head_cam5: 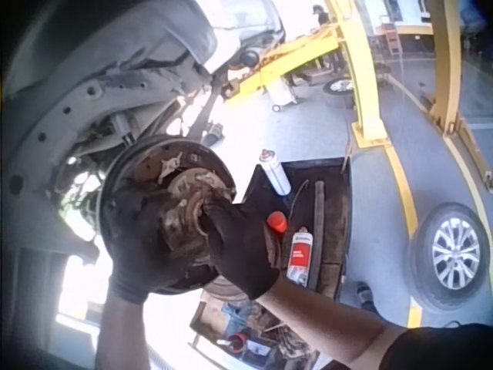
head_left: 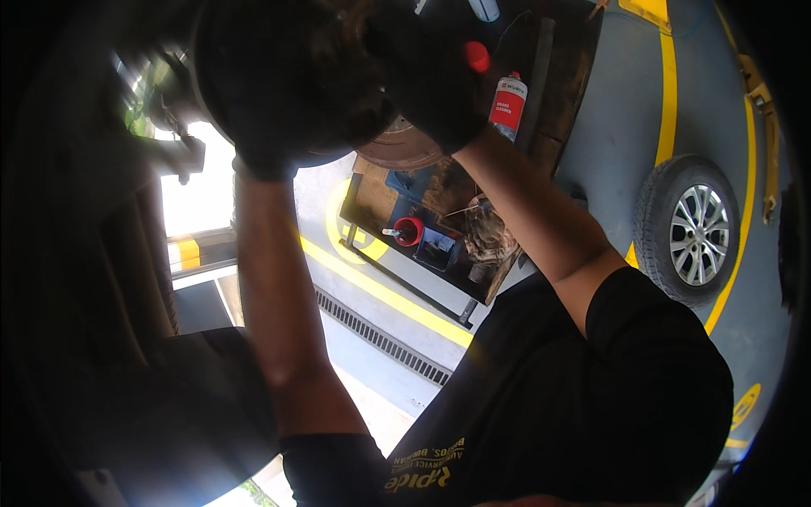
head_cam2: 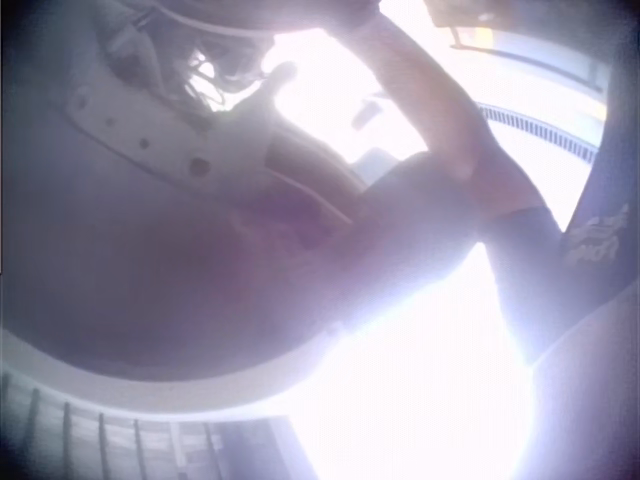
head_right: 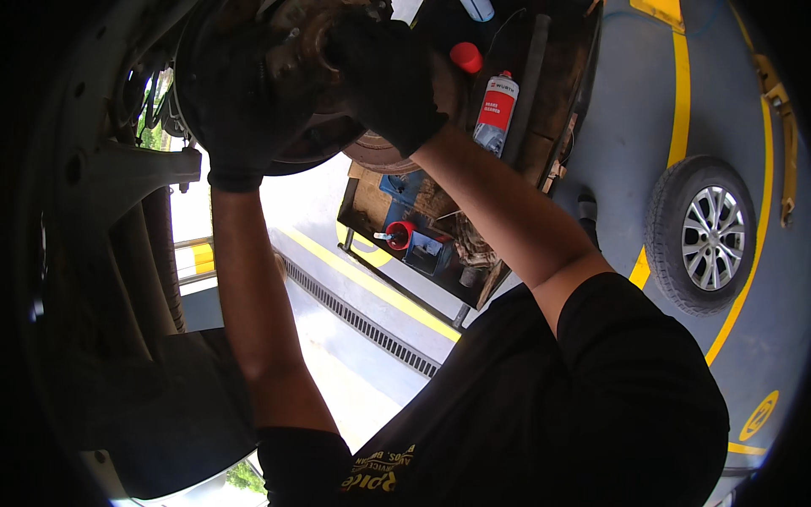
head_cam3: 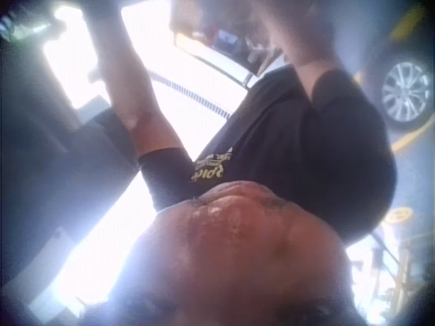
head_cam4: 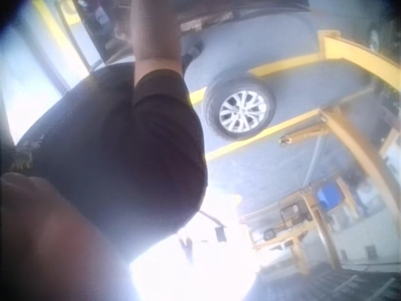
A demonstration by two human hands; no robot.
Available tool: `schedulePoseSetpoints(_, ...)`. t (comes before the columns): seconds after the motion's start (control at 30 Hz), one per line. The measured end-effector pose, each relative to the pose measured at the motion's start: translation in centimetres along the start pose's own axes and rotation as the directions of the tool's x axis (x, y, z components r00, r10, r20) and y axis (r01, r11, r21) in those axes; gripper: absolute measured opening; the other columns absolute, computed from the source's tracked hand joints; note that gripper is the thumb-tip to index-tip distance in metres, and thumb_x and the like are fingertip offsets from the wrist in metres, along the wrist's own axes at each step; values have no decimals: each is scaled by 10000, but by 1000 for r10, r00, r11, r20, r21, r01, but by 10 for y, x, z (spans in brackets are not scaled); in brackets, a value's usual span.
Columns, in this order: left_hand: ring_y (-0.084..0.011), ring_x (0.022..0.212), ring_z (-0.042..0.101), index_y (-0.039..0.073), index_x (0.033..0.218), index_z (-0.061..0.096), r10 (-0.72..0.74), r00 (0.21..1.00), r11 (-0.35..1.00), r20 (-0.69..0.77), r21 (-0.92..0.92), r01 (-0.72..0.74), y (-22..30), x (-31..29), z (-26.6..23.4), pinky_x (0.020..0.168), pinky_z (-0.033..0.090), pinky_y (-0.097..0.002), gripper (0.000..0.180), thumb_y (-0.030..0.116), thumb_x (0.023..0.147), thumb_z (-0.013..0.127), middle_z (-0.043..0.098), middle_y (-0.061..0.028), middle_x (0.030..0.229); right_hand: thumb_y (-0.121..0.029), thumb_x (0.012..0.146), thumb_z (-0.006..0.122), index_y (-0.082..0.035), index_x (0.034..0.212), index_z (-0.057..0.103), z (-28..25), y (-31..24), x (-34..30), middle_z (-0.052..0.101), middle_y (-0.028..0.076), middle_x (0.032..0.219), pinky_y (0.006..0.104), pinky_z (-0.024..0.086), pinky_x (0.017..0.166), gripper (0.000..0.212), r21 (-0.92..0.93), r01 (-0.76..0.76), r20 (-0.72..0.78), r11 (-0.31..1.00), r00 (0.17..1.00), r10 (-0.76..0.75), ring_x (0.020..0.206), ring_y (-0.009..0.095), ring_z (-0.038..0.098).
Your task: The person cleans a car brake assembly using a spray can and a cloth. They repeatedly spray lubricant onto the brake rotor and caliper, then wipe the surfaces with a rag. The person also uses a metal tool to scrape or adjust parts of the assembly.
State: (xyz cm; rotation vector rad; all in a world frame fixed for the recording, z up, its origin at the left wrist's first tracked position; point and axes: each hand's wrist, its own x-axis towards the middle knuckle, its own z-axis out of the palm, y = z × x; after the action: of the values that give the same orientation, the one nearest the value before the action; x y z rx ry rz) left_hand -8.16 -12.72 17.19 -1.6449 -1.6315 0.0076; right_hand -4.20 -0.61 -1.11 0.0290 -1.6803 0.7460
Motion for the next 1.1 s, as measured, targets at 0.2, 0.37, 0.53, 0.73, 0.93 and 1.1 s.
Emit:
schedulePoseSetpoints(0.2,-367,1321,635,96,1467,617,-84,981,993,173,-66,96,-10,-21,9,1140,486,-481,940,597,741,942,650,-153,1458,-118,815,777,-65,1252,739,-2,7,1,729,139,1342,468,529,1040,442,-23,105,44,994,994,-104,1206,317,696)
schedulePoseSetpoints(0.37,-351,1372,596,98,1523,569,-86,986,996,145,42,80,-9,-27,10,1163,467,-476,973,555,754,952,639,-149,1466,-97,789,774,-64,1254,735,-9,5,7,710,132,1384,475,537,996,467,5,111,56,994,992,-111,1168,323,693)
schedulePoseSetpoints(0.53,-348,1351,610,132,1447,652,-112,984,994,136,13,111,0,-7,3,1150,476,-477,830,429,742,974,649,-131,1441,-41,793,740,-76,1271,732,-10,4,9,710,134,1380,470,556,962,479,22,112,-65,993,992,-110,1149,336,697)
schedulePoseSetpoints(0.73,-374,1184,642,126,1169,716,-167,982,925,89,359,125,10,2,0,1046,473,-546,467,411,828,860,671,-112,1190,-37,797,731,-73,1184,738,-6,-1,7,713,137,1359,433,557,955,388,-15,-1,3,1000,1000,1,1118,344,696)
schedulePoseSetpoints(0.93,-322,1162,715,110,1176,759,-124,991,987,51,-93,128,-3,-3,2,996,575,-431,443,238,797,949,753,-109,1249,-60,786,750,-81,1195,738,-15,-10,15,713,139,1322,461,555,966,410,-57,10,-15,998,1000,-11,1145,333,697)
schedulePoseSetpoints(1.1,-314,1165,714,105,1242,739,-86,994,996,-74,-17,85,-15,-8,16,1010,571,-418,477,253,831,930,742,-119,1268,-76,770,786,-71,1206,745,-14,-3,11,724,139,1316,488,538,1017,437,-29,60,26,998,998,-59,1181,332,700)
